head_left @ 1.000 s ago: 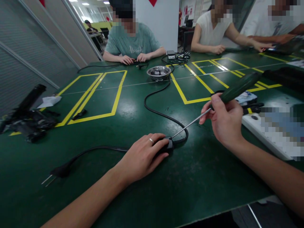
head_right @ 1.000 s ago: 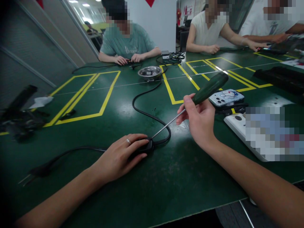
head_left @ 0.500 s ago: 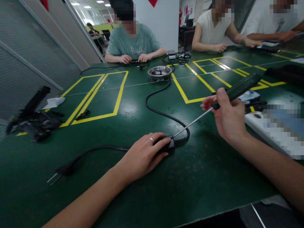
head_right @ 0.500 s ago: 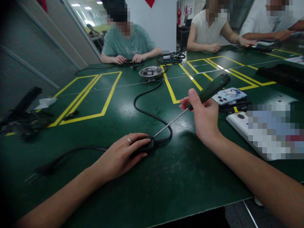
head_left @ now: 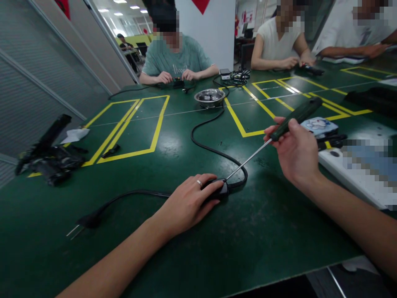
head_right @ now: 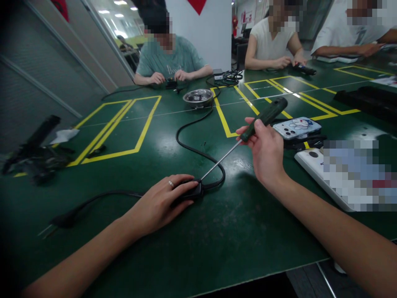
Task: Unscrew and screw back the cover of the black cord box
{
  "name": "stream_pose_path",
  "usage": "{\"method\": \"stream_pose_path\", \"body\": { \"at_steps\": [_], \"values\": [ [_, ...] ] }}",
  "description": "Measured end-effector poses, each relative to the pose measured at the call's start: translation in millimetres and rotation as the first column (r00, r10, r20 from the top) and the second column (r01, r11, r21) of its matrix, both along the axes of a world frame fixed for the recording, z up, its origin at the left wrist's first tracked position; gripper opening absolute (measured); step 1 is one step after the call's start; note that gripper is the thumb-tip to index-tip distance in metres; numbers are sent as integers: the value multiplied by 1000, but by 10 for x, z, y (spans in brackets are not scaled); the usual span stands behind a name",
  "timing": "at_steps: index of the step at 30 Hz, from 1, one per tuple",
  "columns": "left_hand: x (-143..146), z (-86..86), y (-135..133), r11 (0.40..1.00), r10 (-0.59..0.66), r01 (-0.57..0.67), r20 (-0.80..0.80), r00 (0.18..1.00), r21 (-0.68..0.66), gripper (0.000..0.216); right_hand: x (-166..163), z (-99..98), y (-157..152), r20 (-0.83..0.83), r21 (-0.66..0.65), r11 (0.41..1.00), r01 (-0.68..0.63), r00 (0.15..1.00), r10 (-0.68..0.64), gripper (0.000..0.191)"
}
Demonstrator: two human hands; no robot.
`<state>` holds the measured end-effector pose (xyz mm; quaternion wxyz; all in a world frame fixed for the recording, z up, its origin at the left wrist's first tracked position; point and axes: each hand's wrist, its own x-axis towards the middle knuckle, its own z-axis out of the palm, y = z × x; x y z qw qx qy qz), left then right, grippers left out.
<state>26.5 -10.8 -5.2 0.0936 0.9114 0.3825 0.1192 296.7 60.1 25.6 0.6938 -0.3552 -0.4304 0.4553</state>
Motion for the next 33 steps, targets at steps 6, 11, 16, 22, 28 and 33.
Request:
{"method": "stream_pose_path", "body": {
  "at_steps": [6,11,16,22,28,33],
  "values": [
    [20,10,-11,1000,-6,6,-9,1000,6,41,-55,19,6,44,32,996,83,995,-84,22],
    [9,15,-15,1000,-5,5,-13,1000,1,40,-49,13,-9,-36,23,1000,8,999,-7,20],
    [10,9,-9,1000,-14,14,-4,1000,13,40,32,-27,29,-168,55,995,-88,981,96,30],
    [5,-3,-6,1000,-5,5,-8,1000,16,41,6,-25,62,-31,22,997,79,996,-78,21],
    [7,22,-10,1000,-7,8,-39,999,27,40,21,-10,49,-78,-17,999,-37,996,36,26],
    [33,34,-2,998,22,-19,-54,998,54,39,74,-48,109,-128,-122,990,-67,991,51,14]
  ]
}}
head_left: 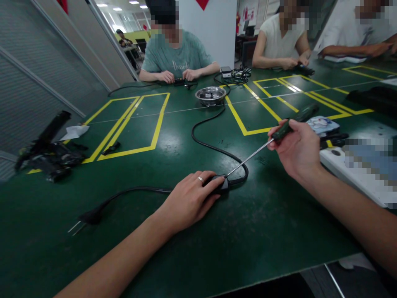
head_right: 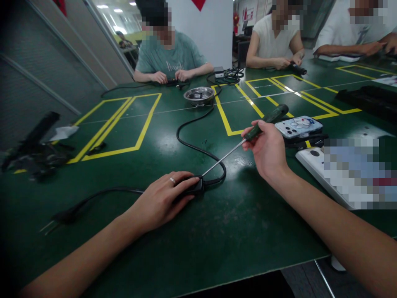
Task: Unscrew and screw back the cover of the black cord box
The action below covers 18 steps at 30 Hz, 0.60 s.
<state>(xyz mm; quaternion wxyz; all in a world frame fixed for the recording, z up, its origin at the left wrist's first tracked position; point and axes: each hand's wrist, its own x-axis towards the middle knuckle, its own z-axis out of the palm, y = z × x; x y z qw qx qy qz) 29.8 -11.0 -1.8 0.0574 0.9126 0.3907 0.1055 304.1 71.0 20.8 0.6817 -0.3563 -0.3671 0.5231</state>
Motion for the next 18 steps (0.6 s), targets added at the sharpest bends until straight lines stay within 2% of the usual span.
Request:
{"method": "stream_pose_path", "body": {
  "at_steps": [7,11,13,18],
  "values": [
    [32,2,48,999,41,-41,-65,997,6,42,98,18,124,-21,-70,972,226,974,-228,15],
    [-87,49,29,995,96,-96,-15,995,10,59,157,-1,201,24,-65,942,331,944,-330,11],
    [-164,73,20,992,125,-125,14,992,6,60,152,-53,225,73,-28,936,351,935,-348,12],
    [-274,54,36,985,142,-134,63,988,-112,41,97,-230,251,130,64,948,312,939,-318,18]
  ]
}}
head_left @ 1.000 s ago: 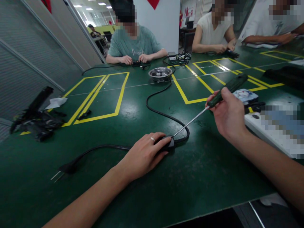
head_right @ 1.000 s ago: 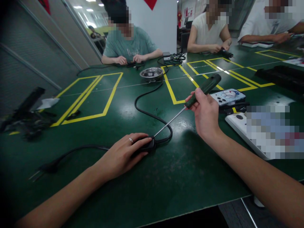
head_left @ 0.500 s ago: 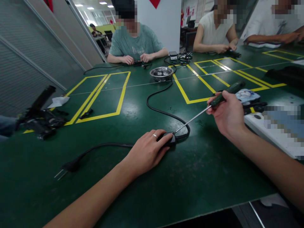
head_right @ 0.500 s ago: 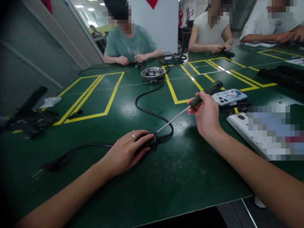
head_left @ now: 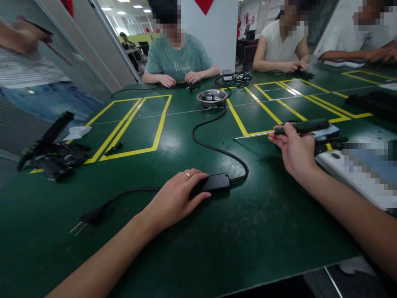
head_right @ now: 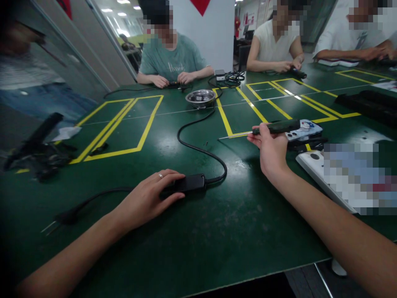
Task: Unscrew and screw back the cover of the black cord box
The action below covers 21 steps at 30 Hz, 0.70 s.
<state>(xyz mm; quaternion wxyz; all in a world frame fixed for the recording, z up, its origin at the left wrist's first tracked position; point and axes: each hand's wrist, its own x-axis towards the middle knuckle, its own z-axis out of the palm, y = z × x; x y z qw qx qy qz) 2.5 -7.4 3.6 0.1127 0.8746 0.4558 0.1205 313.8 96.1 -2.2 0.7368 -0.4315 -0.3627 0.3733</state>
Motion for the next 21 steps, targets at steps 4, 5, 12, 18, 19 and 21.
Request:
{"method": "stream_pose_path", "body": {
  "at_steps": [4,5,12,18,19,21],
  "values": [
    [-20,-62,19,995,0,11,103,995,-100,40,-41,-88,2,15,7,995,-102,995,102,22],
    [-25,-73,24,994,1,13,118,993,-111,41,-51,-101,1,9,6,991,-132,991,132,23],
    [-45,-90,66,987,4,26,185,983,-157,40,-104,-75,-41,19,11,984,-177,984,177,23],
    [-12,-133,85,987,29,11,243,970,-162,42,-99,85,-101,-80,-21,989,-145,986,143,26],
    [-9,-139,87,984,50,-4,253,966,-181,43,-98,107,-112,-92,-29,989,-148,985,145,26],
    [-7,-140,91,969,110,-45,263,958,-242,45,-99,136,-136,-111,-36,987,-160,982,155,25]
  ]
}}
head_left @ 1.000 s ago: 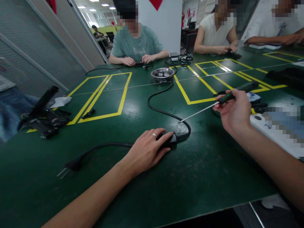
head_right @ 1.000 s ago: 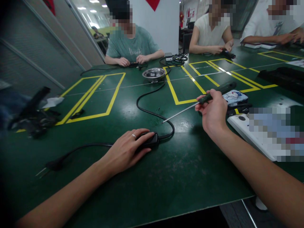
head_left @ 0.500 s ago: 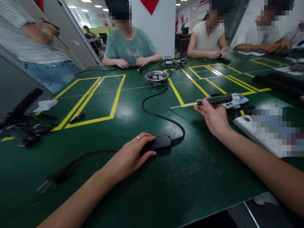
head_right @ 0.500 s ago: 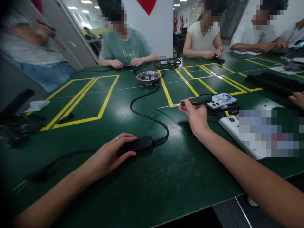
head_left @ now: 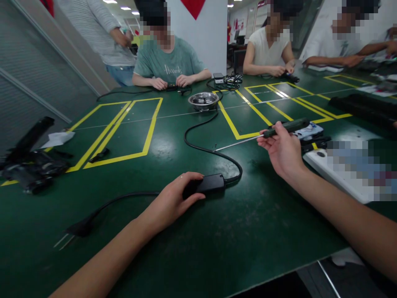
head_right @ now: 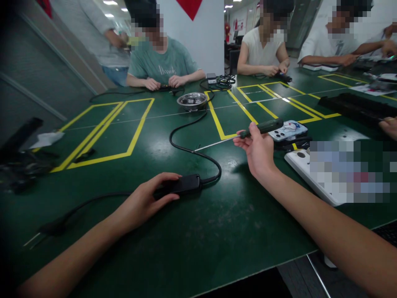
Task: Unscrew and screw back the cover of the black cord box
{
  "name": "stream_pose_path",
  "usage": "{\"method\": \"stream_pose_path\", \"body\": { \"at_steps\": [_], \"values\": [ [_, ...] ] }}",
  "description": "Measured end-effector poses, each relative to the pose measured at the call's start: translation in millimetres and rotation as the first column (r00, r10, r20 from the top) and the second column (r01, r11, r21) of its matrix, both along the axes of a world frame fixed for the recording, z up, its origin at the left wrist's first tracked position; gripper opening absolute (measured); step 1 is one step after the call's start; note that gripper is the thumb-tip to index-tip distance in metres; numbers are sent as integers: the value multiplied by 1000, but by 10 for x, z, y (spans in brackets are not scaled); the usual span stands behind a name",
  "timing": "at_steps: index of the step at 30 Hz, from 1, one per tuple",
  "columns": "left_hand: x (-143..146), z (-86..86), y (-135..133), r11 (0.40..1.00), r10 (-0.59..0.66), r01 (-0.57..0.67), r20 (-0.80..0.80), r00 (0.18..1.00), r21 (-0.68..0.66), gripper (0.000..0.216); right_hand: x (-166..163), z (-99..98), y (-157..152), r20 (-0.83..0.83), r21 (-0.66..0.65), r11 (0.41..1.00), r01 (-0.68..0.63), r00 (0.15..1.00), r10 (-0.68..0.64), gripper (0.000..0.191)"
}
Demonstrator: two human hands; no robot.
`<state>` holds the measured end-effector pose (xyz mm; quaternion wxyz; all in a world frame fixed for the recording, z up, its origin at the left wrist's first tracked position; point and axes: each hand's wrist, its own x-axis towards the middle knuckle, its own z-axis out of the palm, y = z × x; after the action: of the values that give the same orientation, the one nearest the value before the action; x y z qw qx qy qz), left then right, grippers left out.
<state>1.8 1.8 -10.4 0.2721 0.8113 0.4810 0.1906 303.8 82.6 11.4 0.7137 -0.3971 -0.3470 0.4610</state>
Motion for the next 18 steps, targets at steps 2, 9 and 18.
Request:
{"method": "stream_pose_path", "body": {
  "at_steps": [2,9,18],
  "values": [
    [-5,9,3,998,33,-32,14,999,-50,47,-7,14,-27,-14,-1,1000,-17,1000,17,23],
    [-42,65,15,998,54,-55,33,998,6,29,-58,21,-109,-13,2,998,-59,998,59,19],
    [-40,48,9,998,-28,29,-17,999,53,37,-30,-140,37,51,54,996,65,996,-67,19]
  ]
}}
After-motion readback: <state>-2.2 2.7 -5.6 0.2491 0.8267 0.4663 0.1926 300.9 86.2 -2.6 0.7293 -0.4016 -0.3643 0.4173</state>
